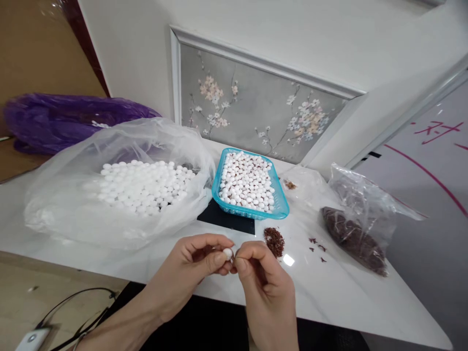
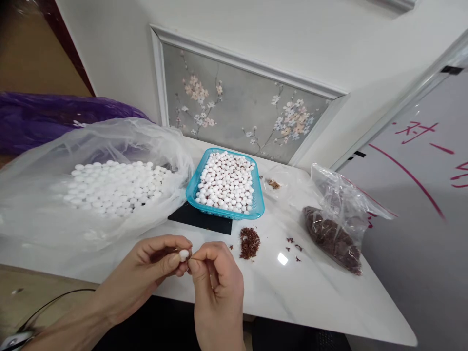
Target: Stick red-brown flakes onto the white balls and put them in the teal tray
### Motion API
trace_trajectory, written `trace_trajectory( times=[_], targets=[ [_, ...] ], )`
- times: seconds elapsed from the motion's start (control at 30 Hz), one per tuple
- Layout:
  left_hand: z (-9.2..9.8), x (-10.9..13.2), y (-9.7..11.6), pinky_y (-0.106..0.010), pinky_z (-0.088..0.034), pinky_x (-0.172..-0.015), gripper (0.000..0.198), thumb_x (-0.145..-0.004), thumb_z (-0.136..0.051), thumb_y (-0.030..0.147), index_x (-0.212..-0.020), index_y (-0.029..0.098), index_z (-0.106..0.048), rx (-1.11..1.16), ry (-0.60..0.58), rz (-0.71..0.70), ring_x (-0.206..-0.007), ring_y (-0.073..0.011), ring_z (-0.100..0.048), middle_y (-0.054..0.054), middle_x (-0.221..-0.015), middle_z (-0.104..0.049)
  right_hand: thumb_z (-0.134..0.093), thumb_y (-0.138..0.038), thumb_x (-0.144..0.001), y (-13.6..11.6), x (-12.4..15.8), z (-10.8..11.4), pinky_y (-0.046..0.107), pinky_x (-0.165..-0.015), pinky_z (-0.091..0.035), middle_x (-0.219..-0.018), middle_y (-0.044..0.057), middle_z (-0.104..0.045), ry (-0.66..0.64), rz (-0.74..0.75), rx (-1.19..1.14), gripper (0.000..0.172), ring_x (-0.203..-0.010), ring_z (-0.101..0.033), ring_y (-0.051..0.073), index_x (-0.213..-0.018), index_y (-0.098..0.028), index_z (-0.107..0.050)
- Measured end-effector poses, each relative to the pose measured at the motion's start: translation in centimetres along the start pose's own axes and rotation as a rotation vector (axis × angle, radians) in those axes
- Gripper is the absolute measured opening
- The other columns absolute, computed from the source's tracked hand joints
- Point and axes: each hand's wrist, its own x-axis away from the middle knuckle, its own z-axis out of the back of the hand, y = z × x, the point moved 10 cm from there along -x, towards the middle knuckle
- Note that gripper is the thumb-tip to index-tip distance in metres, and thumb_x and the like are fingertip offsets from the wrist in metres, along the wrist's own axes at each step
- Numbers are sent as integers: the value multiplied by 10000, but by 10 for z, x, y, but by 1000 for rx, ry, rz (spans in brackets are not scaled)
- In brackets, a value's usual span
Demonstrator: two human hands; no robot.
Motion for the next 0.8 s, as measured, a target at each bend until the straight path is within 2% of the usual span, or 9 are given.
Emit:
trace_trajectory(
  times=[0.2,0.4,0.67,0.8],
  targets=[
    [-7,0,4,-173,-420,-639,57,-809,-685,214,-779,165,-686,81,-50,-18,-621,-72,-512,29,-632,-582,-512,-201,-922,-3,2,-2,260,-679,-500,-780,-15,-537,13,-17,-122,124,-747,-578,129,-805,-217,-550],
    [-6,1,6,-189,-420,-658,55,-846,-638,188,-801,178,-666,-11,-77,-82,-662,-82,-534,27,-690,-587,-531,-199,-915,2,4,-5,252,-704,-483,-797,-14,-538,-7,-75,-189,107,-752,-563,118,-814,-211,-564],
    [-8,3,13,-207,-440,-647,54,-842,-642,233,-830,198,-681,-146,-74,-137,-657,-99,-559,22,-687,-631,-583,-261,-898,19,2,-9,260,-695,-435,-768,-12,-528,-62,-221,-555,109,-710,-503,105,-808,-200,-587],
    [-12,4,18,-193,-455,-649,56,-836,-642,235,-818,203,-684,-188,-76,-151,-670,-99,-570,27,-699,-631,-602,-270,-882,19,1,-9,267,-674,-437,-739,-14,-506,-51,-238,-601,126,-679,-480,106,-781,-195,-587]
  ],
)
